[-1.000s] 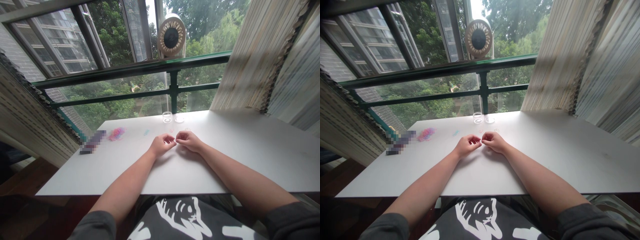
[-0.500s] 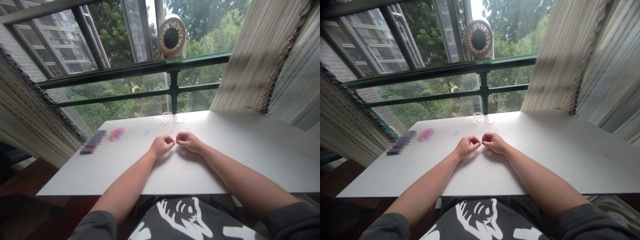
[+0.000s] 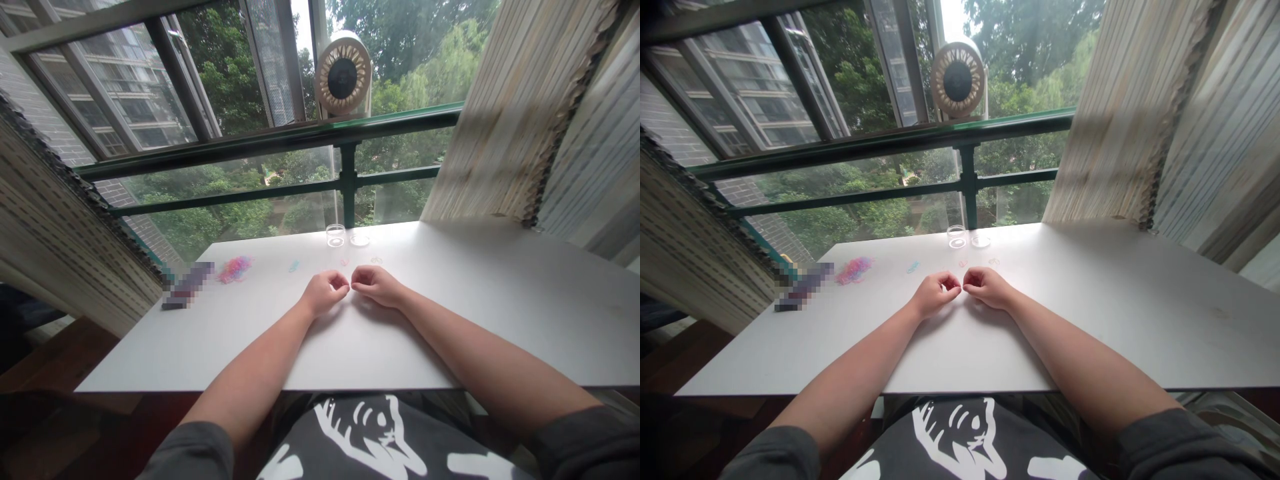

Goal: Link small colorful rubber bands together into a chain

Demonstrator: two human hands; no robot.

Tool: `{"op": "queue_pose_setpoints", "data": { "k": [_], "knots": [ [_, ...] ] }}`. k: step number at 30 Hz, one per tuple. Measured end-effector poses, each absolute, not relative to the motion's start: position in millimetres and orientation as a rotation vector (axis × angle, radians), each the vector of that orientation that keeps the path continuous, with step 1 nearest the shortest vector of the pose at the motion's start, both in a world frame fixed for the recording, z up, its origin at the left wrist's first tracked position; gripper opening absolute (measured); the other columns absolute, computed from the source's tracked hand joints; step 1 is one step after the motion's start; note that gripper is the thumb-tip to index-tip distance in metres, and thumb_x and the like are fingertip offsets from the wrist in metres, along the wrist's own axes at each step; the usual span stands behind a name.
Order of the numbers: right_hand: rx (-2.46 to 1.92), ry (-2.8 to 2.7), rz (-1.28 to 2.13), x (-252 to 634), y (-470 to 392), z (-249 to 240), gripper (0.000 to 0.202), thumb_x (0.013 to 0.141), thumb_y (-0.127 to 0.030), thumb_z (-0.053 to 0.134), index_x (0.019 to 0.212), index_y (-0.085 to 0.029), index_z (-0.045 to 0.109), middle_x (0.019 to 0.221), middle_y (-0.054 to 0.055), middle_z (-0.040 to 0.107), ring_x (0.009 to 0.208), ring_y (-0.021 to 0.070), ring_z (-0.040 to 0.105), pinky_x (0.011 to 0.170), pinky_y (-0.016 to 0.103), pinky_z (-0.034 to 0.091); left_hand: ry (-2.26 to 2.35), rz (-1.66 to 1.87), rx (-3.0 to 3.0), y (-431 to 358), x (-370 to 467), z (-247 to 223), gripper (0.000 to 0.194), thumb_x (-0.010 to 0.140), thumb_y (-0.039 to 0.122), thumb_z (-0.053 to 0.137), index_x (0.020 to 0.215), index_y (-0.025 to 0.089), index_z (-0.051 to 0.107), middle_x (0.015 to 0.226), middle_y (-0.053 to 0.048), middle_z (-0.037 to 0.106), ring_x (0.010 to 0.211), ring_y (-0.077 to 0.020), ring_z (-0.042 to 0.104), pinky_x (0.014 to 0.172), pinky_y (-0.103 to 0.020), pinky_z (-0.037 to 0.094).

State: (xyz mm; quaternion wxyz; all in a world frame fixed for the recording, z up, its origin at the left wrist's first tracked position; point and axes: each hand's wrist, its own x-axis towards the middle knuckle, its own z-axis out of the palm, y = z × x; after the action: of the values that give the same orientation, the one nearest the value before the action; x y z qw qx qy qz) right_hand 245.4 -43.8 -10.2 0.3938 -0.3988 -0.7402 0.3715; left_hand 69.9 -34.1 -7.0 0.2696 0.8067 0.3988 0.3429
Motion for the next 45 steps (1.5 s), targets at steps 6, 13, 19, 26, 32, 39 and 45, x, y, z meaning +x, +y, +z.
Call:
{"op": "queue_pose_setpoints", "data": {
  "k": [6, 13, 19, 26, 32, 39, 45],
  "knots": [
    [-1.024, -1.891, 0.943, 246.0, -43.4, -11.5, 0.011, 0.068, -0.025, 0.054, 0.070, -0.014, 0.054, 0.057, -0.002, 0.049, 0.050, 0.0074, 0.041, 0.046, 0.020, 0.033, 1.048, 0.898, 2.195, -33.1, 69.0, -8.5, 0.015, 0.068, 0.028, 0.053, 0.072, 0.016, 0.060, 0.070, -0.001, 0.061, 0.063, -0.0106, 0.053, 0.059, -0.021, 0.041],
    [-1.023, -1.916, 0.946, 246.0, -43.8, -10.6, 0.013, 0.067, -0.026, 0.055, 0.070, -0.014, 0.056, 0.059, 0.000, 0.053, 0.052, 0.0082, 0.043, 0.048, 0.021, 0.034, 1.034, 0.856, 2.206, -34.6, 69.6, -7.7, 0.014, 0.067, 0.027, 0.053, 0.071, 0.015, 0.060, 0.067, -0.001, 0.060, 0.060, -0.0096, 0.051, 0.057, -0.021, 0.040],
    [-1.030, -1.950, 0.922, 245.9, -44.8, -9.6, 0.011, 0.067, -0.025, 0.054, 0.070, -0.014, 0.056, 0.060, 0.000, 0.053, 0.053, 0.0083, 0.042, 0.049, 0.021, 0.034, 1.059, 0.846, 2.191, -34.4, 69.6, -8.1, 0.013, 0.065, 0.027, 0.055, 0.069, 0.016, 0.060, 0.066, 0.000, 0.060, 0.057, -0.0086, 0.050, 0.055, -0.020, 0.040],
    [-1.013, -1.988, 0.898, 246.4, -45.3, -9.7, 0.008, 0.067, -0.021, 0.053, 0.070, -0.014, 0.056, 0.061, 0.000, 0.053, 0.053, 0.0083, 0.043, 0.050, 0.021, 0.035, 1.046, 0.773, 2.205, -32.9, 68.8, -11.3, 0.013, 0.064, 0.028, 0.053, 0.065, 0.016, 0.057, 0.063, 0.000, 0.059, 0.055, -0.0093, 0.050, 0.053, -0.020, 0.039],
    [-1.006, -2.013, 0.882, 246.5, -45.5, -9.5, 0.009, 0.068, -0.022, 0.052, 0.070, -0.014, 0.056, 0.061, 0.000, 0.053, 0.054, 0.0084, 0.043, 0.051, 0.021, 0.035, 1.046, 0.740, 2.233, -31.0, 68.2, -13.7, 0.013, 0.064, 0.028, 0.053, 0.067, 0.016, 0.056, 0.063, 0.000, 0.058, 0.056, -0.0094, 0.050, 0.052, -0.020, 0.039],
    [-1.010, -2.007, 0.894, 246.1, -44.9, -9.8, 0.008, 0.067, -0.021, 0.052, 0.070, -0.014, 0.055, 0.060, -0.001, 0.051, 0.053, 0.0078, 0.042, 0.050, 0.021, 0.034, 1.007, 0.682, 2.273, -30.9, 67.3, -15.5, 0.009, 0.061, 0.024, 0.054, 0.064, 0.015, 0.055, 0.060, 0.002, 0.055, 0.054, -0.0080, 0.046, 0.051, -0.019, 0.037],
    [-1.036, -1.989, 0.909, 246.4, -45.3, -9.7, 0.010, 0.068, -0.024, 0.052, 0.069, -0.014, 0.055, 0.059, -0.002, 0.050, 0.052, 0.0080, 0.041, 0.051, 0.021, 0.034, 1.114, 0.711, 2.278, -25.6, 60.2, -8.4, 0.016, 0.065, 0.030, 0.053, 0.068, 0.015, 0.058, 0.062, 0.001, 0.058, 0.056, -0.0092, 0.049, 0.054, -0.020, 0.039]
  ]
}}
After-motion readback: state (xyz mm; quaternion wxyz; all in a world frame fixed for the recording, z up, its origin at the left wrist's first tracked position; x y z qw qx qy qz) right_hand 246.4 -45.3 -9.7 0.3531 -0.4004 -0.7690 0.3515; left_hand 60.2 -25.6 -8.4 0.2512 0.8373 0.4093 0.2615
